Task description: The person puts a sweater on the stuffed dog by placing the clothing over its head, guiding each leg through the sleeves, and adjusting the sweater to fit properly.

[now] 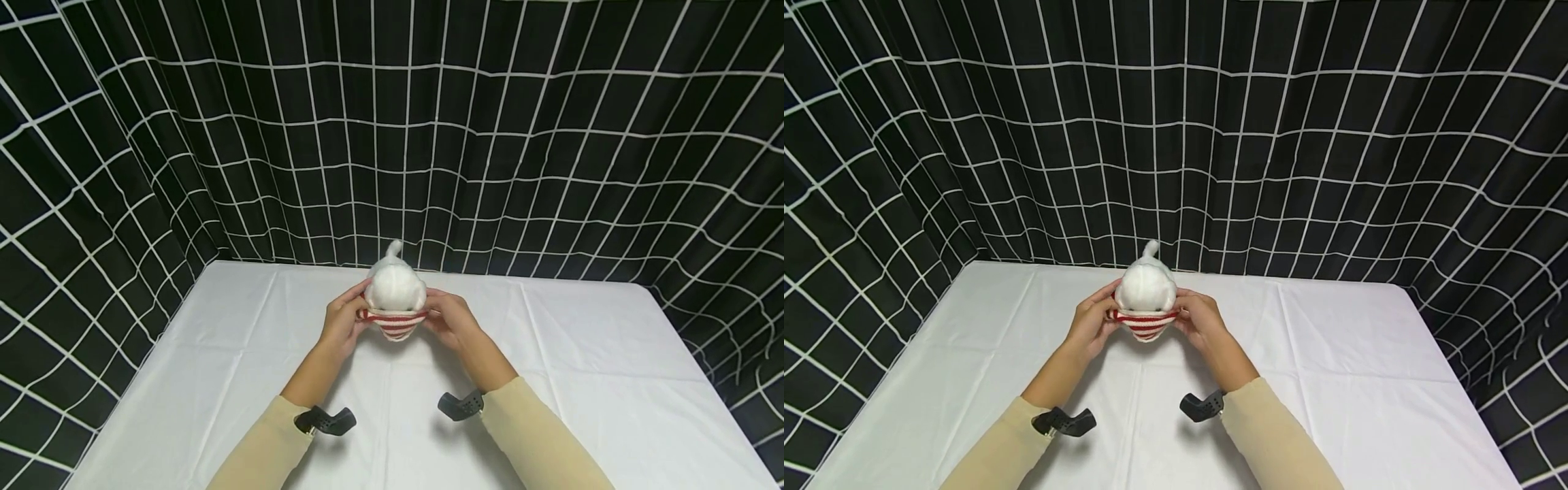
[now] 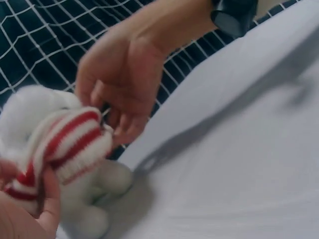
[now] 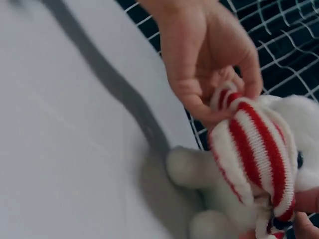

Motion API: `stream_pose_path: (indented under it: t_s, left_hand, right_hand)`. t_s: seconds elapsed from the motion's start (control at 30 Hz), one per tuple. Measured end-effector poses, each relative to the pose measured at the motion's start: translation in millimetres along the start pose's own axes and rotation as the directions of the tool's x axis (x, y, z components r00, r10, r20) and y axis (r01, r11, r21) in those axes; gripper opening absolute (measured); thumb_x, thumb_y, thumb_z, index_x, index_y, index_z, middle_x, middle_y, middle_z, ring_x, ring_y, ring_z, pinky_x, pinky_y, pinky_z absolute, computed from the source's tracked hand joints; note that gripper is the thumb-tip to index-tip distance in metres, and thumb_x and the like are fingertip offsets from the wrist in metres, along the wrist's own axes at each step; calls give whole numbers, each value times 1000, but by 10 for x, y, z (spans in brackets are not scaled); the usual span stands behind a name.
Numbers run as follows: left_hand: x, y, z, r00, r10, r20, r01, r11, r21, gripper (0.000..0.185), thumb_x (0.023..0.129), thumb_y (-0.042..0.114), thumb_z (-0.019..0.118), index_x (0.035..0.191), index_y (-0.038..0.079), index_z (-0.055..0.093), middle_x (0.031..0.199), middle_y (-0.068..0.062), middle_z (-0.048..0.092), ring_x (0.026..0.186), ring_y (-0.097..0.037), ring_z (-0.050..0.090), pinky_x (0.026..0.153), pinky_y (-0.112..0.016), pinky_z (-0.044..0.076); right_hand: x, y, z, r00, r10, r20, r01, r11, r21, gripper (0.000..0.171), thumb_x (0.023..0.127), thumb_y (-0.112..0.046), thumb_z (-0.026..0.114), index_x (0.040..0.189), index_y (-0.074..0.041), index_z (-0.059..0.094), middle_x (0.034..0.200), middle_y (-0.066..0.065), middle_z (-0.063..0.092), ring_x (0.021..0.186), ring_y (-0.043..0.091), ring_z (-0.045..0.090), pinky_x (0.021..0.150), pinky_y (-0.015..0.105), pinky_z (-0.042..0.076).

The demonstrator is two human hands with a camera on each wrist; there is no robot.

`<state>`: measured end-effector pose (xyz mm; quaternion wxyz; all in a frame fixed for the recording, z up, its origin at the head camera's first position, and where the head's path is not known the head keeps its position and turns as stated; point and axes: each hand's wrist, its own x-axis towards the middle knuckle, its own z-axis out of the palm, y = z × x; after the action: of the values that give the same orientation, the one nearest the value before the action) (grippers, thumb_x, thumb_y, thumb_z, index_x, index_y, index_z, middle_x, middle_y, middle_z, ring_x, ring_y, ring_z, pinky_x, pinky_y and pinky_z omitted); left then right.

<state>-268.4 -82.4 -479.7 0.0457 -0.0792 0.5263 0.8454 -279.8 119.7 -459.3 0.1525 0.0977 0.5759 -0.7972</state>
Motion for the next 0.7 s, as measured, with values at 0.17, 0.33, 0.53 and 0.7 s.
stream_pose_path:
  t_s: [0.17,0.33,0.53,0.7]
  left_hand:
    - [-142,-10,12,999,23,-39,-24,1000,-20,48,98,13,58,146,10,54,135,-9,54,110,-21,53,83,-39,53]
    - [-335,-96,26,997,-54,-63,50,997,-56,57,98,40,66,141,7,49,118,-6,61,112,-26,58,96,-44,52]
    - [-426,-177,120,963,-216,161,230,970,-77,63,100,43,63,141,-2,46,126,-10,60,120,-28,59,112,-48,40]
    - [-416,-211,145,953,-215,213,227,973,-37,56,104,34,58,143,-4,46,126,-14,63,125,-37,59,106,-47,47]
  right_hand:
    - [-107,-138,54,938,-340,-62,272,838,-473,41,89,-4,57,129,0,64,129,14,62,109,26,57,94,42,48]
    - [-171,-308,125,782,-596,184,533,486,-692,43,99,-16,60,140,-6,57,145,15,54,135,35,48,109,56,39]
    - [-118,-425,217,661,-580,476,698,242,-674,55,92,-19,76,143,-8,57,143,13,56,136,31,49,112,50,39]
    - [-75,-405,256,636,-579,509,704,167,-690,56,88,-12,80,141,-8,60,137,15,60,132,32,53,111,48,40]
